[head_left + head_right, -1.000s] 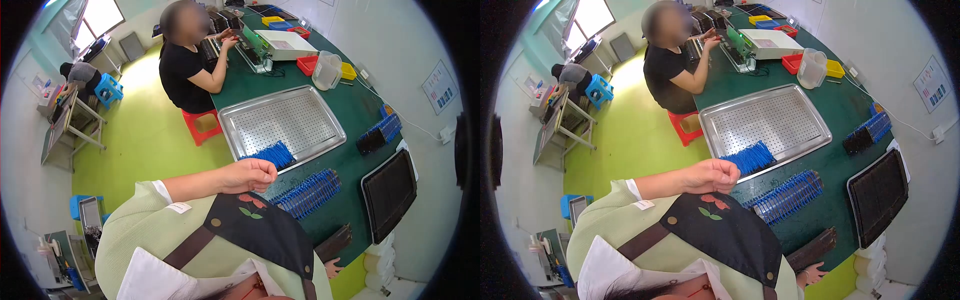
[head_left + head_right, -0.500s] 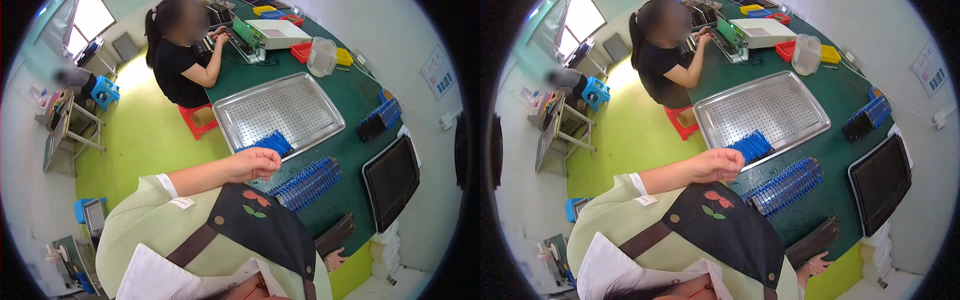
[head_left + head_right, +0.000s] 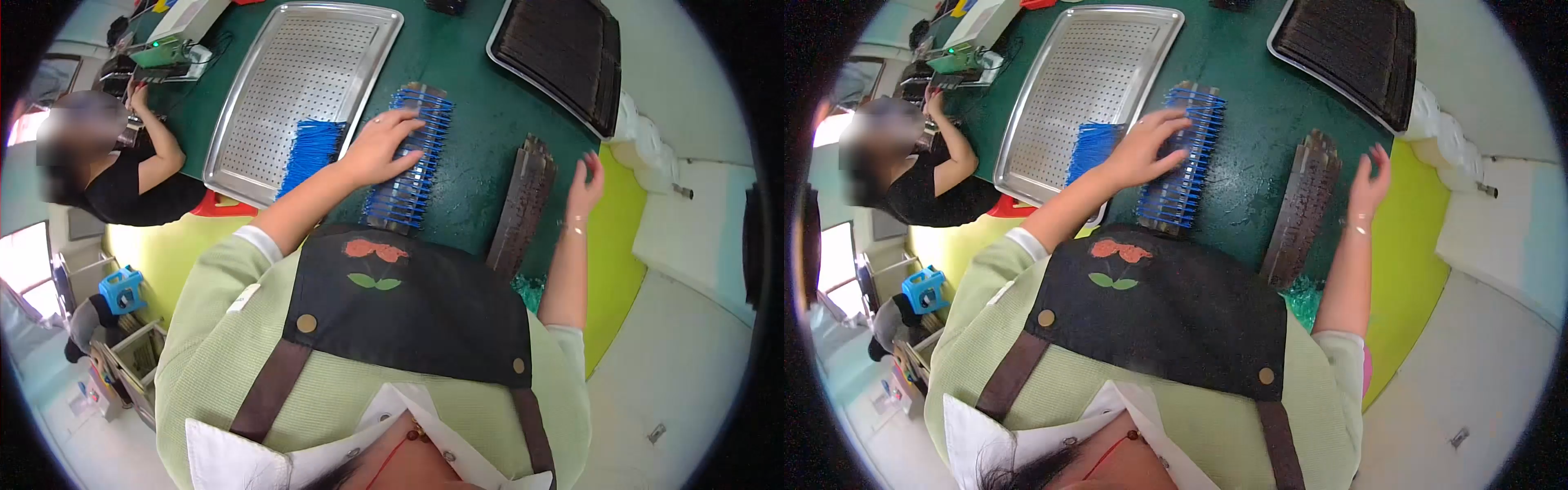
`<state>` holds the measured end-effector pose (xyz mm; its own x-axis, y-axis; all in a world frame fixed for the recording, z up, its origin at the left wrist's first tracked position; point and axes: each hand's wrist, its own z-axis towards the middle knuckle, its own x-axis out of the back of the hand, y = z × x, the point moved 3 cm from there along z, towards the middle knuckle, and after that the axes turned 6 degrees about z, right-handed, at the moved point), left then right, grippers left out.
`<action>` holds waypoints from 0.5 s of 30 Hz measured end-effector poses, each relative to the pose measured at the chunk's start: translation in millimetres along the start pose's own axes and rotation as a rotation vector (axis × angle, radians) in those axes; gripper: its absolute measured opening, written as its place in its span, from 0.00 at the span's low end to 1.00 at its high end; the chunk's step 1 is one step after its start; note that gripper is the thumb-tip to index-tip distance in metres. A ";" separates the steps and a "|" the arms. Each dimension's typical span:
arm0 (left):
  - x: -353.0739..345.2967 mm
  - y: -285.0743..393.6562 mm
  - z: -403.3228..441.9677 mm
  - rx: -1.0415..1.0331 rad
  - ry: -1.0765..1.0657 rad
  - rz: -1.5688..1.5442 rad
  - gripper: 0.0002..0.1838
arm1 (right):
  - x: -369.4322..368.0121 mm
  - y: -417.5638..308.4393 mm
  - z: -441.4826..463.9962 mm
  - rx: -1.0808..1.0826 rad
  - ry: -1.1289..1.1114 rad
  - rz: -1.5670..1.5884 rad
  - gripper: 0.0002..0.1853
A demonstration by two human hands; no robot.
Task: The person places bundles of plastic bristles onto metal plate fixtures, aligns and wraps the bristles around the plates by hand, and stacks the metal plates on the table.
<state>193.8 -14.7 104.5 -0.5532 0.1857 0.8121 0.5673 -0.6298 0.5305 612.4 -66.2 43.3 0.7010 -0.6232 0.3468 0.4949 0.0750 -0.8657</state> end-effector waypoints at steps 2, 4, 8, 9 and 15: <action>-19.3 -3.3 18.1 -0.144 0.064 0.239 0.30 | -48.3 -50.6 9.2 -0.050 -0.211 -0.072 0.13; -35.2 -9.0 31.2 -0.135 0.050 0.294 0.31 | -101.0 -67.1 12.7 0.017 -0.473 0.011 0.11; -49.3 -16.2 40.2 -0.075 0.014 0.422 0.35 | -189.8 -95.7 7.4 0.205 -0.760 0.025 0.11; -50.3 -15.5 38.1 -0.058 0.003 0.421 0.36 | -200.7 -102.5 8.6 0.196 -0.766 0.032 0.11; -48.1 -12.4 34.0 -0.003 -0.060 0.425 0.37 | -227.0 -105.8 4.4 0.040 -1.003 -0.101 0.08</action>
<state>234.2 9.9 67.1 -0.2341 -0.0469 0.9711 0.7354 -0.6619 0.1453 403.1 70.8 57.7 0.7542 0.3132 0.5771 0.5797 0.0954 -0.8093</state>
